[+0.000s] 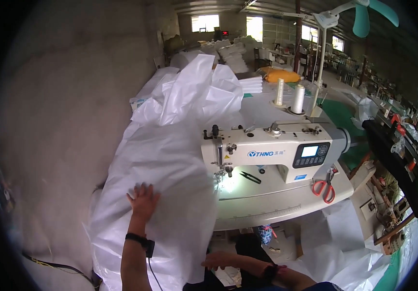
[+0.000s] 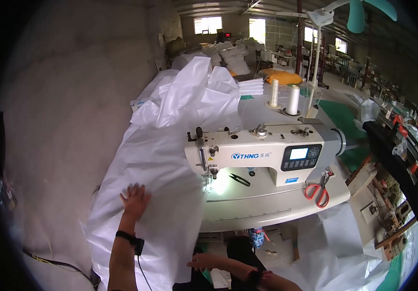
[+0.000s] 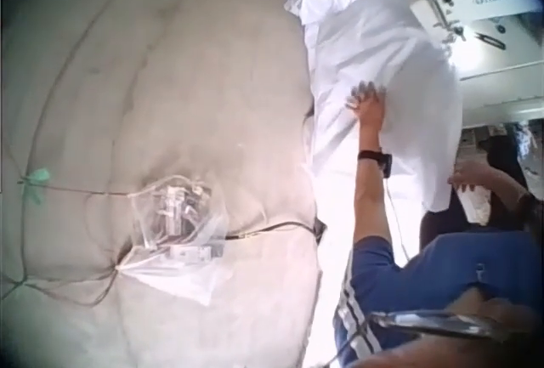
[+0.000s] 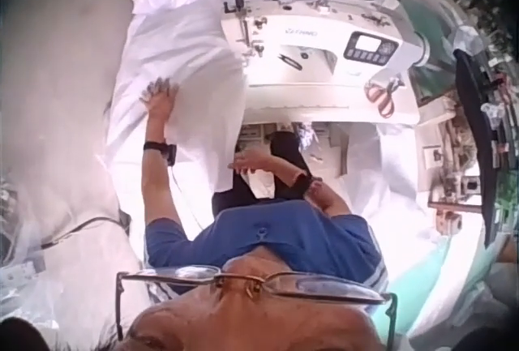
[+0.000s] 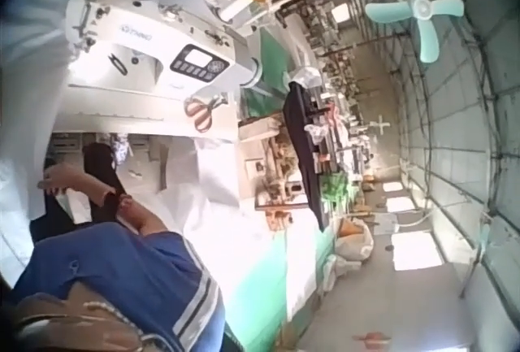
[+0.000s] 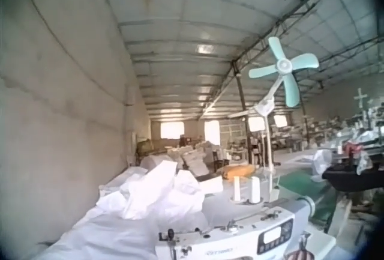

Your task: Using an industrial sewing machine to stitch large white plastic/fabric sheets.

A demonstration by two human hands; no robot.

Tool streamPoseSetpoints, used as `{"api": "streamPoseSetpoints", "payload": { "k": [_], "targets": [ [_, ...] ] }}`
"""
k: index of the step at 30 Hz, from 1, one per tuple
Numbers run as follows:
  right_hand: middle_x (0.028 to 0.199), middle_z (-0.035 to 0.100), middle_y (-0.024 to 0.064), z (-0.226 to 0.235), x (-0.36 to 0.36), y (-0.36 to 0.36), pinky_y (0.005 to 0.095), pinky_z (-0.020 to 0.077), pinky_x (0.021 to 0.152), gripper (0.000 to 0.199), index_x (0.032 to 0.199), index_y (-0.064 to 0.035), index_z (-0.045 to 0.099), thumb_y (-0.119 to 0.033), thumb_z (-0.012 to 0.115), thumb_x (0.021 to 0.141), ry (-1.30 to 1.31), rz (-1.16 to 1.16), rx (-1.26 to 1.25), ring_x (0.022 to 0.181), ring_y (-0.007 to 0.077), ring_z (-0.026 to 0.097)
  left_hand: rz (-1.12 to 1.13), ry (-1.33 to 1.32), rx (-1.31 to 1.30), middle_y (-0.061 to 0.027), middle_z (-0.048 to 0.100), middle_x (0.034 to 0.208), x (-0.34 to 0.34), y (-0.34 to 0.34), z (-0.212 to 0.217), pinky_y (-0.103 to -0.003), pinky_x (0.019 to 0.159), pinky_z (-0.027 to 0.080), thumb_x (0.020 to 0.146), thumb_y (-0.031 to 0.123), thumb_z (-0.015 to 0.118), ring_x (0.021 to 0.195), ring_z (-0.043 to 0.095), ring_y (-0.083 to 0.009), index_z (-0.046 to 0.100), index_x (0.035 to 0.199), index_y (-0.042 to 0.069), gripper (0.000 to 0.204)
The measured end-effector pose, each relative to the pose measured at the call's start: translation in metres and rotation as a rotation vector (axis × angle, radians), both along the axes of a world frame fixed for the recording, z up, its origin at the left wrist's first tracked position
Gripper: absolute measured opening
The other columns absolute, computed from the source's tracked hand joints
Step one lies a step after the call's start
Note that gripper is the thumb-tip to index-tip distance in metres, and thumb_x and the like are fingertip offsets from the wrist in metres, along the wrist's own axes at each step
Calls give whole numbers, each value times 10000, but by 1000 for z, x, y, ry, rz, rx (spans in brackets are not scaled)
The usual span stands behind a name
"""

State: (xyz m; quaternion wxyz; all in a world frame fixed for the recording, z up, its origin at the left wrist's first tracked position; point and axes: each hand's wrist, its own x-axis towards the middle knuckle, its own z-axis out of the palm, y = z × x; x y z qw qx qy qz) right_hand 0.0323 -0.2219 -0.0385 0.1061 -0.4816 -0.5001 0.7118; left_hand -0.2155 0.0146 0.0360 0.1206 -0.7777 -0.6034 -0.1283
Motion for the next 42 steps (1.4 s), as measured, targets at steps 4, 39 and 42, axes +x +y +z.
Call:
{"api": "streamPoseSetpoints", "payload": {
  "k": [4, 39, 42],
  "targets": [
    [1073, 660, 131, -36, -8, 18, 349, 514, 832, 549, 1270, -26, 570, -378, 700, 869, -41, 52, 401, 986, 210, 628, -84, -136, -215, -116, 479, 1398, 5, -62, 6, -643, 1034, 313, 900, 455, 581, 1305, 433, -374, 540, 1320, 171, 508],
    [1073, 637, 116, 35, -37, -113, 347, 550, 819, 310, 1247, -30, 537, -176, 510, 975, 548, -87, 46, 966, 197, 644, -308, -237, -238, -155, 607, 1165, 74, -233, 61, -490, 888, 450, 881, 329, 627, 1073, 573, -344, 587, 1181, 36, 421],
    [1101, 621, 94, 22, -34, -112, 356, 539, 856, 328, 1267, -55, 527, -224, 513, 986, 498, -388, 297, 1016, 187, 621, -308, -129, -178, -136, 610, 1047, 85, -276, 58, -476, 835, 462, 843, 265, 645, 992, 585, -344, 592, 1124, 51, 357]
  ]
}}
